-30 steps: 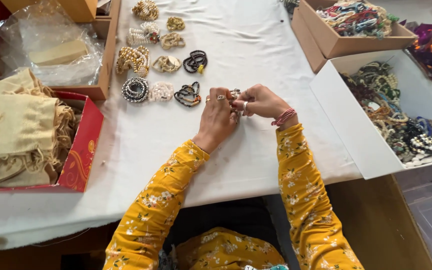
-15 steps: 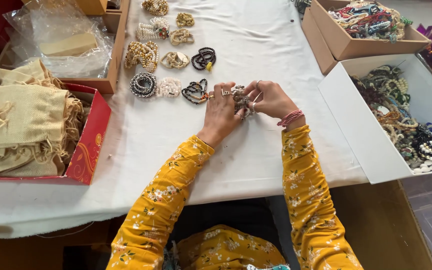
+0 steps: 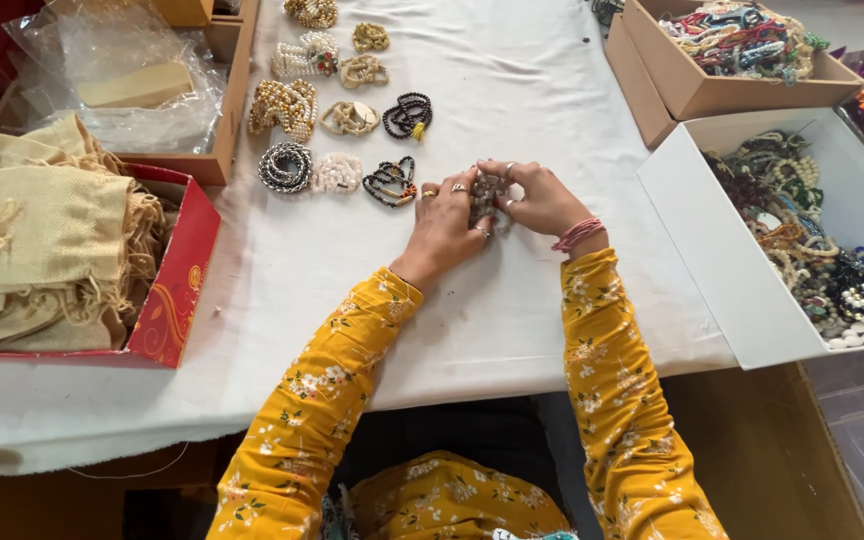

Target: Organize and sort various pieces of jewelry from boxes onto a table.

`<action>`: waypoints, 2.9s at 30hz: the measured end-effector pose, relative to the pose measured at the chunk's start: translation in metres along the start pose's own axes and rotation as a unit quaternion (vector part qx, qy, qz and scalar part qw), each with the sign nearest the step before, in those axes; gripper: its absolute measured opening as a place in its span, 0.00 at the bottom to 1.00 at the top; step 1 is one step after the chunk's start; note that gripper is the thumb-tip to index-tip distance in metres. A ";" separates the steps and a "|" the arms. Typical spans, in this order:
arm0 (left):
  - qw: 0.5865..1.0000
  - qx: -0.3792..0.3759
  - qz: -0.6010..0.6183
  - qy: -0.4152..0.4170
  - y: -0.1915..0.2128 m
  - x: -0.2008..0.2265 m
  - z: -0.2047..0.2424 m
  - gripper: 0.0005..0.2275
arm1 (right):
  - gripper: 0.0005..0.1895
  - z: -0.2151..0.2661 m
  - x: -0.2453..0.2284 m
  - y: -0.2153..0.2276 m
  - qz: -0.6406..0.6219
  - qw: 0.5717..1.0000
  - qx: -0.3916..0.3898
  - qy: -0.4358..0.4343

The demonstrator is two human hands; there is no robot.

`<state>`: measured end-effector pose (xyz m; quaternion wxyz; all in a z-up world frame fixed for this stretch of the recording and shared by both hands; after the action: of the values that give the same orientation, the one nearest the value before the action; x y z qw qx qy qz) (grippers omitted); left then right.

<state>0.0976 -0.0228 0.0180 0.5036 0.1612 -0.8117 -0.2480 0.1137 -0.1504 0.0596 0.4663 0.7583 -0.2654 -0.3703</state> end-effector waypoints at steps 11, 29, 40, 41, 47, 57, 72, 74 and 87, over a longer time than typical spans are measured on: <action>0.995 -0.058 0.076 0.016 0.002 0.007 -0.003 0.51 | 0.23 0.000 0.003 0.021 -0.126 0.980 0.023 -0.153; 0.996 -0.069 0.022 -0.051 -0.007 0.018 0.003 0.32 | 0.10 0.005 0.020 0.024 -0.182 0.967 0.022 -0.175; 0.997 -0.035 0.042 -0.057 0.002 0.023 0.002 0.24 | 0.13 0.008 0.006 0.012 -0.085 0.979 -0.071 -0.170; 0.997 -0.028 0.049 -0.056 0.005 0.023 0.001 0.22 | 0.11 0.005 0.002 0.014 -0.078 0.986 -0.042 -0.141; 0.993 0.017 0.087 -0.078 0.021 0.021 -0.002 0.16 | 0.08 0.000 -0.013 0.025 -0.017 0.993 0.041 -0.106; 0.993 -0.027 0.038 -0.106 0.007 0.018 -0.001 0.29 | 0.07 -0.001 0.006 0.014 0.055 0.986 0.039 -0.150; 0.984 -0.146 -0.098 -0.028 -0.009 0.017 0.012 0.38 | 0.16 -0.002 -0.008 0.036 -0.074 0.975 0.120 -0.170; 0.985 -0.143 -0.089 -0.029 -0.011 0.014 0.012 0.40 | 0.23 -0.008 -0.009 0.017 -0.117 0.981 0.125 -0.094; 0.835 -0.142 0.513 0.141 0.012 0.026 0.003 0.53 | 0.55 -0.012 -0.036 -0.025 -0.333 0.934 -0.040 -0.125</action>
<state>0.0830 -0.0252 0.0429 0.6853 -0.3181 -0.6538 -0.0416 0.1038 -0.1066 0.0514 0.3096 0.7317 -0.0388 -0.6060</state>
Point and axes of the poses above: each hand's wrist, its own z-axis away from the middle knuckle, its own y-axis out of the back of the hand, x = y × z, the point moved 9 cm from there along -z, towards the middle knuckle, and after that the axes turned 12 degrees about z, right-handed, at the moved point
